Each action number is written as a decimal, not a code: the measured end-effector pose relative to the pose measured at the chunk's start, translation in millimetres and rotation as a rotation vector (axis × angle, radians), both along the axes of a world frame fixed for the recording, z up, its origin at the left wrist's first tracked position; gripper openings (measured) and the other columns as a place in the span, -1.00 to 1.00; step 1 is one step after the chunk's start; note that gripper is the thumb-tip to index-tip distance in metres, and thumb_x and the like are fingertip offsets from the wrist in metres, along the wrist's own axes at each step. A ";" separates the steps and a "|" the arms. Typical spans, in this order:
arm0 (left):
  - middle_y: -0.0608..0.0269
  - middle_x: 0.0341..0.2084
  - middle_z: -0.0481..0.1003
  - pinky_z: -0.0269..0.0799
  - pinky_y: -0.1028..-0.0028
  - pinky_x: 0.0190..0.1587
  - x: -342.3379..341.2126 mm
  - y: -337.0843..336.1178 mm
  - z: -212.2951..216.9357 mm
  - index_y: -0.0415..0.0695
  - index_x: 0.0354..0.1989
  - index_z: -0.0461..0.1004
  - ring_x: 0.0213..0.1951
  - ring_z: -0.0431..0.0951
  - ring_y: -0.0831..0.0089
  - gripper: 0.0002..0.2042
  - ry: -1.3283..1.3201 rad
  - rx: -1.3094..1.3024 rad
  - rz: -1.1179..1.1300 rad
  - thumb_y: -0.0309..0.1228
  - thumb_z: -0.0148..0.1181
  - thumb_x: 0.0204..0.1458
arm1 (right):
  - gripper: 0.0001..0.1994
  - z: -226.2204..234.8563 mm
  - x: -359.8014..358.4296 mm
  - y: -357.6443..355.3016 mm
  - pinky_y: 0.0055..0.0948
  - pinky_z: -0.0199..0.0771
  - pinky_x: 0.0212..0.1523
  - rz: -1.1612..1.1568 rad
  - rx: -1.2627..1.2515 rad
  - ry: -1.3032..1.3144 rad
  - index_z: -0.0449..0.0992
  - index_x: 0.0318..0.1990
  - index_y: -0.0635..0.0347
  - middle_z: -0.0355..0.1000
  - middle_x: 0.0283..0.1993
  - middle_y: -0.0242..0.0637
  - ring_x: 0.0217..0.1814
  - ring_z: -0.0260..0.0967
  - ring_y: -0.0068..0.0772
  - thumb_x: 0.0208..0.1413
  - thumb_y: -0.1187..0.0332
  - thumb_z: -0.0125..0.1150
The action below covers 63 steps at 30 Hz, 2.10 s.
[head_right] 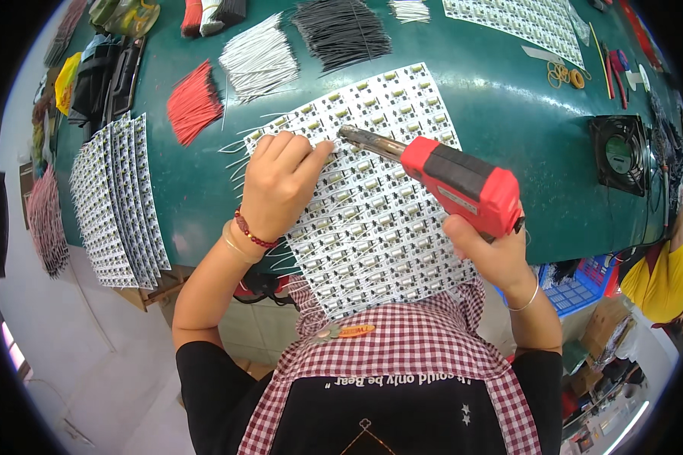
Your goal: The person uses a soldering iron to attach white wires to a grid of LED modules on a green workbench. They repeatedly pick up wires, position them on the board, and apply heat to secure them. The person occasionally pauses to adjust the board or retrieve more wires from nearby piles.
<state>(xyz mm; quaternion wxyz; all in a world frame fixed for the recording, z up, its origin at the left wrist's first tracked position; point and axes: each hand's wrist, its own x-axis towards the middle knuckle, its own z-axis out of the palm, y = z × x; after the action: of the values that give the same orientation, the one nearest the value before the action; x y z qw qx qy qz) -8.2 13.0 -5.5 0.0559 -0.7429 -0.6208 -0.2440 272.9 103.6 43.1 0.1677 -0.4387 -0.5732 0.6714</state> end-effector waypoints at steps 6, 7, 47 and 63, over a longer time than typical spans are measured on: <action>0.28 -0.55 0.26 0.24 0.43 -0.36 -0.2 -0.3 1.1 -0.22 -0.33 0.50 -0.44 0.34 0.39 -0.82 -0.012 -0.027 -0.009 -0.55 0.15 -0.19 | -0.69 2.8 -1.8 0.8 -0.58 0.38 -0.45 0.043 0.081 -0.076 0.50 -0.10 0.28 0.47 -0.38 -0.42 -0.49 0.36 -0.65 -0.02 0.43 0.38; 0.29 -0.57 0.24 0.23 0.43 -0.38 -0.1 0.5 0.3 -0.21 -0.33 0.53 -0.46 0.32 0.39 -0.81 -0.031 -0.012 -0.009 -0.57 0.18 -0.20 | -0.70 -2.0 0.1 -0.1 -0.56 0.40 -0.40 0.071 0.160 -0.083 0.51 -0.12 0.28 0.49 -0.36 -0.42 -0.46 0.38 -0.63 -0.04 0.44 0.38; 0.32 -0.52 0.31 0.23 0.41 -0.31 -0.9 -7.5 9.6 -0.19 -0.28 0.53 -0.39 0.38 0.41 -0.77 0.084 0.077 0.012 -0.51 0.16 -0.19 | -0.80 5.1 7.6 -7.4 -0.60 0.35 -0.58 -0.088 0.039 0.061 0.48 -0.17 0.28 0.43 -0.46 -0.41 -0.57 0.34 -0.65 0.07 0.46 0.31; 0.27 -0.45 0.34 0.26 0.38 -0.24 -11.8 6.6 -0.4 -0.17 -0.32 0.50 -0.32 0.38 0.35 -0.80 -0.006 -0.018 0.007 -0.53 0.16 -0.20 | -0.73 4.3 -13.1 -9.6 -0.57 0.42 -0.23 0.008 0.171 -0.058 0.54 -0.17 0.27 0.51 -0.30 -0.42 -0.29 0.40 -0.65 -0.04 0.42 0.42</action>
<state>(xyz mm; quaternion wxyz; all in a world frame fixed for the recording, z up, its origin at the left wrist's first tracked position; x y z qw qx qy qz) -20.0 19.6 -5.9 0.0483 -0.7404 -0.6257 -0.2407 259.8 94.0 47.4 0.1852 -0.4398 -0.6350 0.6075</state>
